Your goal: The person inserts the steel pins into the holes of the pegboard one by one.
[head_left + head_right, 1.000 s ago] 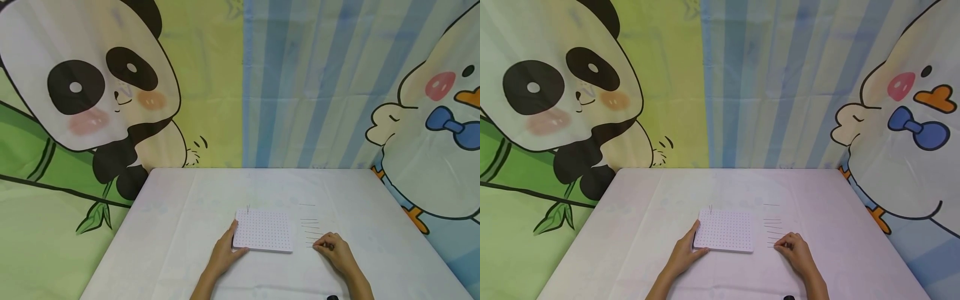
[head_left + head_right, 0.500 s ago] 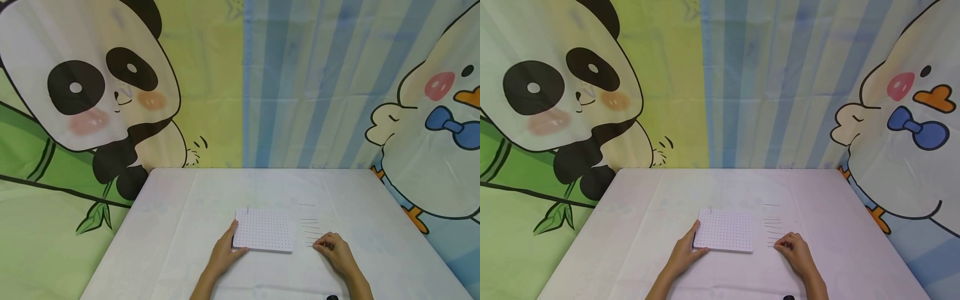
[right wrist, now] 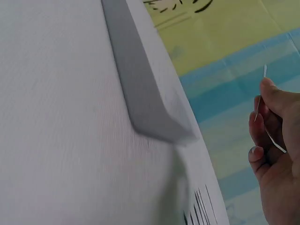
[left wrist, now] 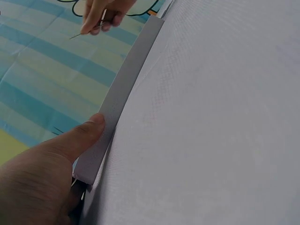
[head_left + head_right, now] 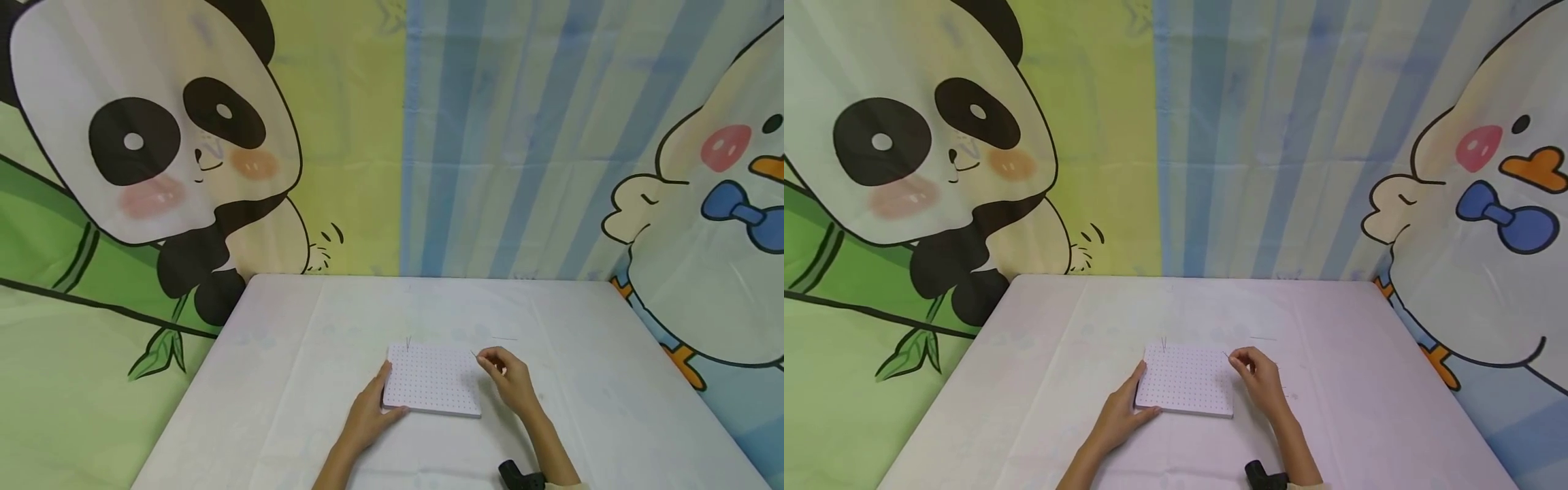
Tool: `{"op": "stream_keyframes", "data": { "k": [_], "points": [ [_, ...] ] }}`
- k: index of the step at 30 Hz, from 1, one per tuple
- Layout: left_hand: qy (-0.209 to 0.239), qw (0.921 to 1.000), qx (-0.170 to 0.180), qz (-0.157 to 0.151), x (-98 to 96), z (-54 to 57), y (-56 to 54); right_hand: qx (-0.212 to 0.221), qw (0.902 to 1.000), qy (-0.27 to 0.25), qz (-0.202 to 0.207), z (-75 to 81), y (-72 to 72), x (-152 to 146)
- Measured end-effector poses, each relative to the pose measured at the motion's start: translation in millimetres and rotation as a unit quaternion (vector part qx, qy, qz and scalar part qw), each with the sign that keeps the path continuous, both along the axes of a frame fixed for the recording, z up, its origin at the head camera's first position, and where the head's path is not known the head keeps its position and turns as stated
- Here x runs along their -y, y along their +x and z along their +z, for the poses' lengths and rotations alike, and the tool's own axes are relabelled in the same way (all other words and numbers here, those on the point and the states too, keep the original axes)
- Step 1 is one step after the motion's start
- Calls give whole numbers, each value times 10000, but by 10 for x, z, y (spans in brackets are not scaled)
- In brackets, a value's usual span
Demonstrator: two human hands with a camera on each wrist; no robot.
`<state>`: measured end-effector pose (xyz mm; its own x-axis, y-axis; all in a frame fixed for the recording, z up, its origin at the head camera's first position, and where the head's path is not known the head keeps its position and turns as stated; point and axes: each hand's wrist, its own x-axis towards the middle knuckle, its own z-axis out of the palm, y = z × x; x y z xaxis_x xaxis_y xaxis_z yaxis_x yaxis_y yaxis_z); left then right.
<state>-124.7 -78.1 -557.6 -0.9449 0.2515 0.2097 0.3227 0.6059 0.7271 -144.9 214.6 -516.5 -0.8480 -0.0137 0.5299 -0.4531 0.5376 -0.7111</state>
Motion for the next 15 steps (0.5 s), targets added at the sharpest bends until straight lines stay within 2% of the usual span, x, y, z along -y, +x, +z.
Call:
{"op": "stream_keyframes", "data": {
  "k": [5,11,15],
  "points": [
    [43,10000,-18,-62,6,-19,2,-87,9985,-530,122,29,-221,387],
    [46,10000,-57,-54,10,-37,4,-119,9928,-1185,159,-50,-333,801],
    [26,9999,-123,-36,17,-29,-1,-213,9924,-1210,96,-154,-391,995]
  ]
}}
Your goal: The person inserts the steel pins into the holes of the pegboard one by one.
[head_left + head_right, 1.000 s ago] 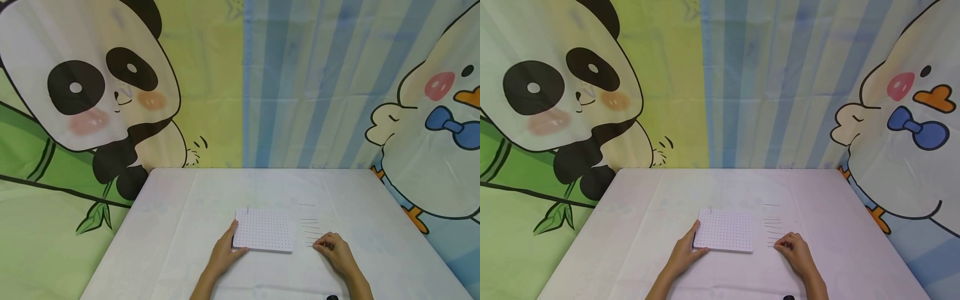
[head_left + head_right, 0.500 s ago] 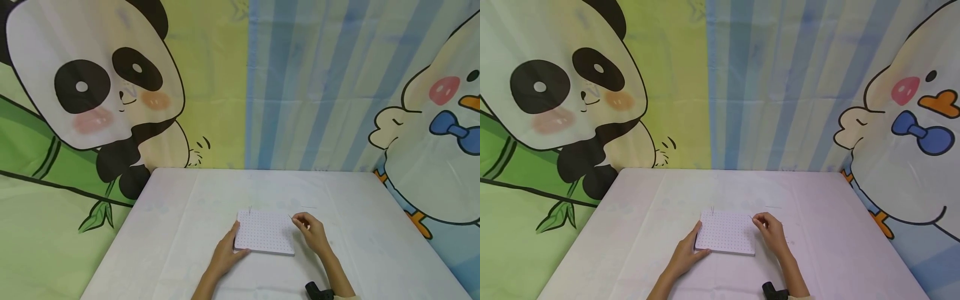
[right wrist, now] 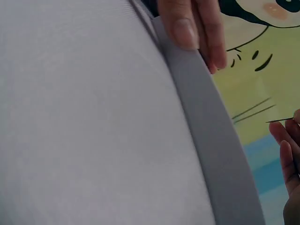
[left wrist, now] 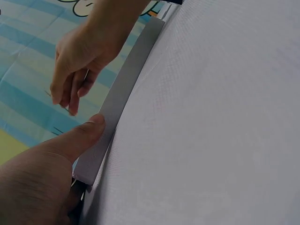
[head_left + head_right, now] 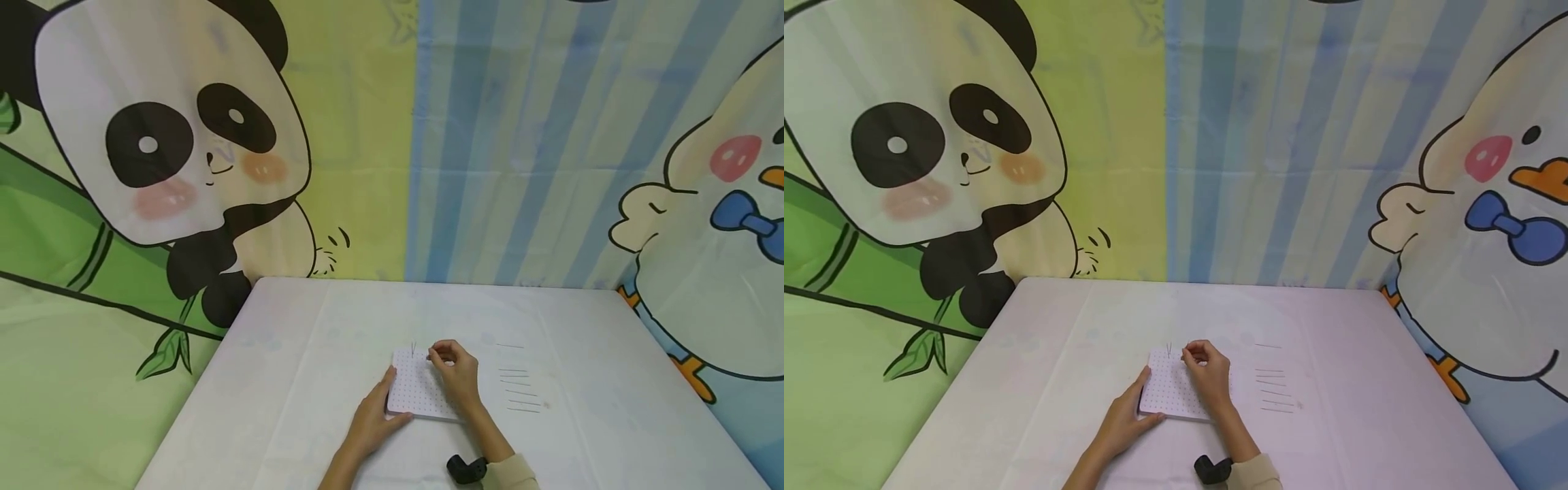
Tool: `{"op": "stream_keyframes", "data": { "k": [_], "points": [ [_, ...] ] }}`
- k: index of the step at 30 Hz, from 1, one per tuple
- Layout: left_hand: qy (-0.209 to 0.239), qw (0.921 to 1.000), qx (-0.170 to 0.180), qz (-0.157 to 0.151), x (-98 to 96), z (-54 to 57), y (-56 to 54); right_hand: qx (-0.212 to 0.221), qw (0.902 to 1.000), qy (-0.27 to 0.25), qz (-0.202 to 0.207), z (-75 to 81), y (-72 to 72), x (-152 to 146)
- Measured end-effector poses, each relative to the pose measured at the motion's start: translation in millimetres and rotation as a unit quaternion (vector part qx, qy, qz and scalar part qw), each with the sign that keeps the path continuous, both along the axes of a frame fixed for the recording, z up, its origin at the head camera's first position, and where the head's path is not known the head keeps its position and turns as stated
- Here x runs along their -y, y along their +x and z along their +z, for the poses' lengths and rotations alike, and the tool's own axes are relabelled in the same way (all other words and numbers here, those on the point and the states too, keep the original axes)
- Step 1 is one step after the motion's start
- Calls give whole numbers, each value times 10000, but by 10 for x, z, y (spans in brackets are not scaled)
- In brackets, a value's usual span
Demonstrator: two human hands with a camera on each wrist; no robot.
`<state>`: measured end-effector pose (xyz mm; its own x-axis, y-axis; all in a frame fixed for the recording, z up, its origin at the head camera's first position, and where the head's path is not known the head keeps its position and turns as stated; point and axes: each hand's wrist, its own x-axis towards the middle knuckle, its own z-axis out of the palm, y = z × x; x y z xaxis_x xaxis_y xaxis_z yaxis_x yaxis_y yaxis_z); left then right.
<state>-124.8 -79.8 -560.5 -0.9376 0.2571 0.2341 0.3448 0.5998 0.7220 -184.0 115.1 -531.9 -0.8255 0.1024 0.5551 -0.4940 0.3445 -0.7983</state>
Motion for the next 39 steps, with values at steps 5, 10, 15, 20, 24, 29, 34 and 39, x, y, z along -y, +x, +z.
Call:
{"op": "stream_keyframes", "data": {
  "k": [5,10,15,20,24,29,34,39],
  "points": [
    [-11,10000,40,-23,-8,9,4,-143,9997,206,-56,-114,-44,122],
    [19,9999,76,-78,-12,13,12,-205,9989,397,159,-161,-72,175],
    [-20,10000,24,-72,-10,8,2,-60,9974,674,239,-159,-92,202],
    [-36,10000,-24,-89,-2,10,-2,-205,9942,1034,228,-159,-105,225],
    [-16,9999,-47,-126,4,13,-3,-190,9918,1259,147,-162,-119,241],
    [-41,9999,-43,-85,12,11,-10,-14,9906,1359,134,-161,-136,244],
    [-64,10000,-20,-43,12,12,-12,-18,9889,1477,141,-166,-144,236],
    [-38,10000,-67,-51,2,4,1,105,9892,1456,129,-174,-110,216]
  ]
}}
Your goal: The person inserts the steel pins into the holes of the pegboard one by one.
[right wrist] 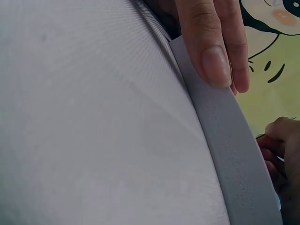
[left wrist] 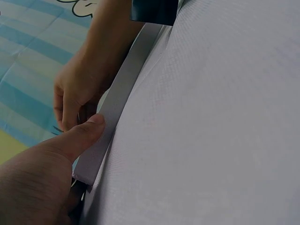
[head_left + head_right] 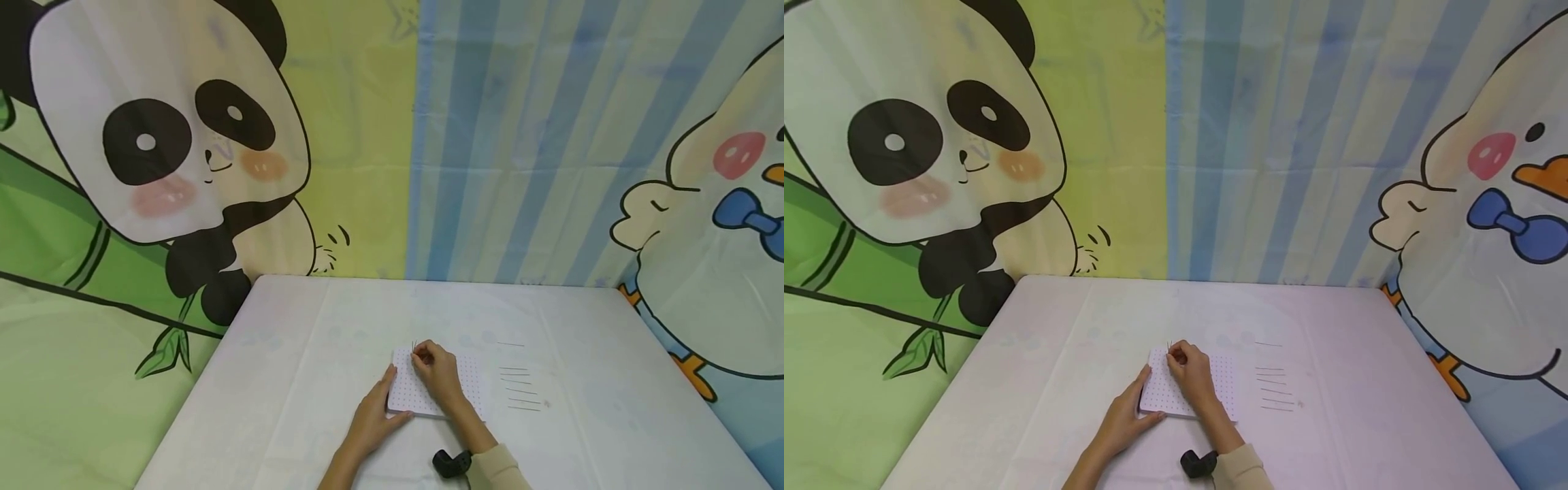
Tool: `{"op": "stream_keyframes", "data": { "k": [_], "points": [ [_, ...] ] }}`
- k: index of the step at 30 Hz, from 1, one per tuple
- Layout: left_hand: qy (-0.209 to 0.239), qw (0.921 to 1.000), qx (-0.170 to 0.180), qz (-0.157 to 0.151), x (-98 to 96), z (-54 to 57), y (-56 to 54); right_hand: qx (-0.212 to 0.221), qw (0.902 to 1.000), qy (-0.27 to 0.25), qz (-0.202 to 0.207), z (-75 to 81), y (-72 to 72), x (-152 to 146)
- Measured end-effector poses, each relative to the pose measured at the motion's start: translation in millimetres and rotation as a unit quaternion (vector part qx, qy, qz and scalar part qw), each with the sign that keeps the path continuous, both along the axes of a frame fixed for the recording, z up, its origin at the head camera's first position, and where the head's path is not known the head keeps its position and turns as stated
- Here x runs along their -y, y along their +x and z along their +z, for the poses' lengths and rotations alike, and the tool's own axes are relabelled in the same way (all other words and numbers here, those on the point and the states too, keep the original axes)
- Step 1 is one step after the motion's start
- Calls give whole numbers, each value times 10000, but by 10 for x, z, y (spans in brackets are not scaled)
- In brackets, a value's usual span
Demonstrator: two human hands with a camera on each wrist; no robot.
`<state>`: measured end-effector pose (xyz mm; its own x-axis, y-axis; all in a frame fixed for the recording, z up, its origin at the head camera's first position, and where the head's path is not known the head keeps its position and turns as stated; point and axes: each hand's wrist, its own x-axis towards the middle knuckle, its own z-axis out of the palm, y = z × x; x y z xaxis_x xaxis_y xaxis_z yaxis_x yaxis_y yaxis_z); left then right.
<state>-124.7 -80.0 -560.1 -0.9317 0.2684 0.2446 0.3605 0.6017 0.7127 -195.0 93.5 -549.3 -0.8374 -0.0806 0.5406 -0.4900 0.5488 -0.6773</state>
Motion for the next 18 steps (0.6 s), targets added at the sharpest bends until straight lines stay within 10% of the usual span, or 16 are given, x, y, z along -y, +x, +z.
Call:
{"op": "stream_keyframes", "data": {
  "k": [12,18],
  "points": [
    [-9,9999,127,-30,-12,3,28,913,9956,187,117,108,254,-214],
    [-75,9999,38,75,-17,19,11,703,9966,-3,-427,159,394,-530]
  ]
}}
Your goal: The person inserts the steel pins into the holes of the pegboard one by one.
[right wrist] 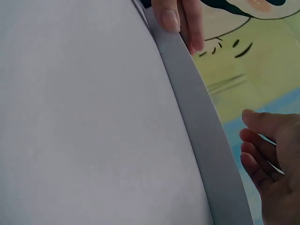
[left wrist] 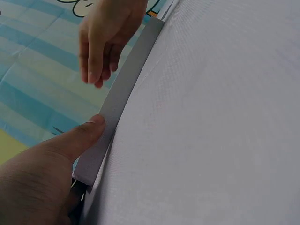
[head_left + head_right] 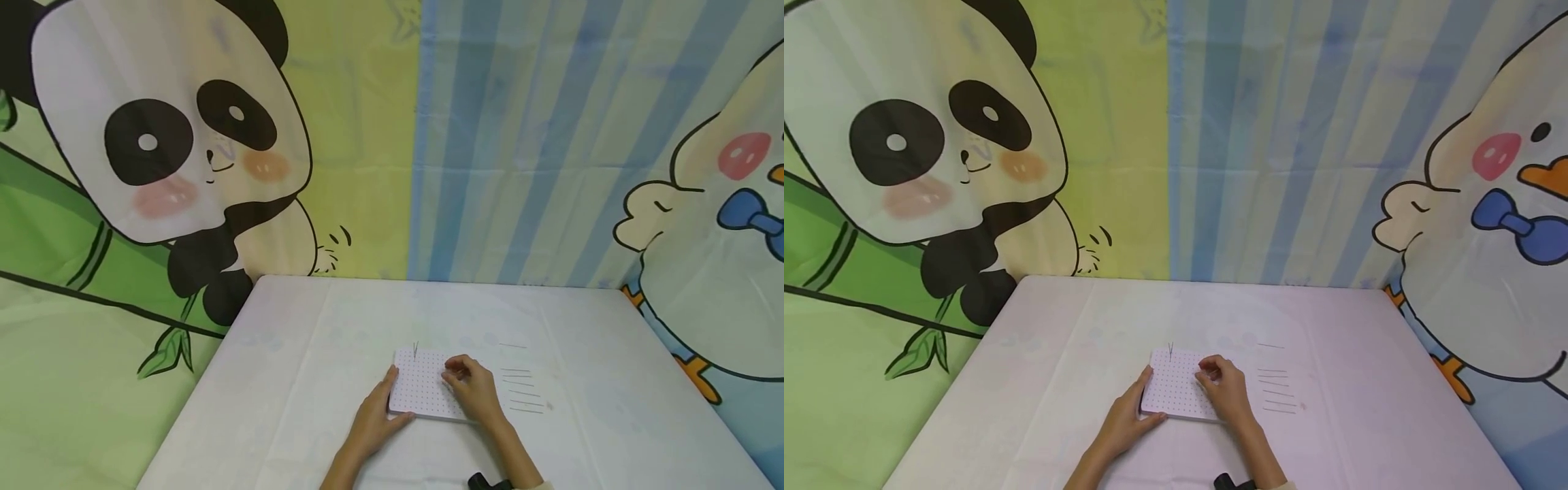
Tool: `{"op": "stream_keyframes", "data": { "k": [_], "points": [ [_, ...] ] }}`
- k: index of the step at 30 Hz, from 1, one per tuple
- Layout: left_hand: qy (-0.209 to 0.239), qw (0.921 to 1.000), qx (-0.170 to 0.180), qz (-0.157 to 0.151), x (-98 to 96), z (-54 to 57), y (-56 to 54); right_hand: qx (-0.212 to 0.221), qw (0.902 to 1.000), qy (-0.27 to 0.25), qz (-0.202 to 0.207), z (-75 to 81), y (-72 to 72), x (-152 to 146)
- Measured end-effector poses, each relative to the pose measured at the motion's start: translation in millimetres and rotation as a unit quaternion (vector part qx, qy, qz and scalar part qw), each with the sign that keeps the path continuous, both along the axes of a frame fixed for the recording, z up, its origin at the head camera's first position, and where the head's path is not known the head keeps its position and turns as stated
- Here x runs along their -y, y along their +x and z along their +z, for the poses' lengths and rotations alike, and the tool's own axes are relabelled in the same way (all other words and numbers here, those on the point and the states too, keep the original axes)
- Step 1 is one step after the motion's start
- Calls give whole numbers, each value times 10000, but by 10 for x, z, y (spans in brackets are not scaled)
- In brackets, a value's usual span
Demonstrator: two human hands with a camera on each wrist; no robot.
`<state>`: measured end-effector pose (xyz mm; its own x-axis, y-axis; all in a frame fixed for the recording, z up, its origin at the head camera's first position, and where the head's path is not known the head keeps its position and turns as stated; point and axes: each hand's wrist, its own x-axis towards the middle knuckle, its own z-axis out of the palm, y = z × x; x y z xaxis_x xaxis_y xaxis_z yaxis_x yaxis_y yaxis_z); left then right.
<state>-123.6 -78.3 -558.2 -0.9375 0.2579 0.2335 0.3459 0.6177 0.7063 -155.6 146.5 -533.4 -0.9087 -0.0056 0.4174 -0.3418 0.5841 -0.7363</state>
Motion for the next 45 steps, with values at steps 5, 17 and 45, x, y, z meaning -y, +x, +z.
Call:
{"op": "stream_keyframes", "data": {
  "k": [5,17,45],
  "points": [
    [-8,10000,20,-19,-14,1,2,-506,9973,164,-514,40,155,-421],
    [77,10000,-6,-10,-16,-21,-36,54,9887,946,-1158,-51,506,-1342],
    [51,10000,-33,-19,-23,-5,-8,677,9865,1214,-868,-210,544,-1480]
  ]
}}
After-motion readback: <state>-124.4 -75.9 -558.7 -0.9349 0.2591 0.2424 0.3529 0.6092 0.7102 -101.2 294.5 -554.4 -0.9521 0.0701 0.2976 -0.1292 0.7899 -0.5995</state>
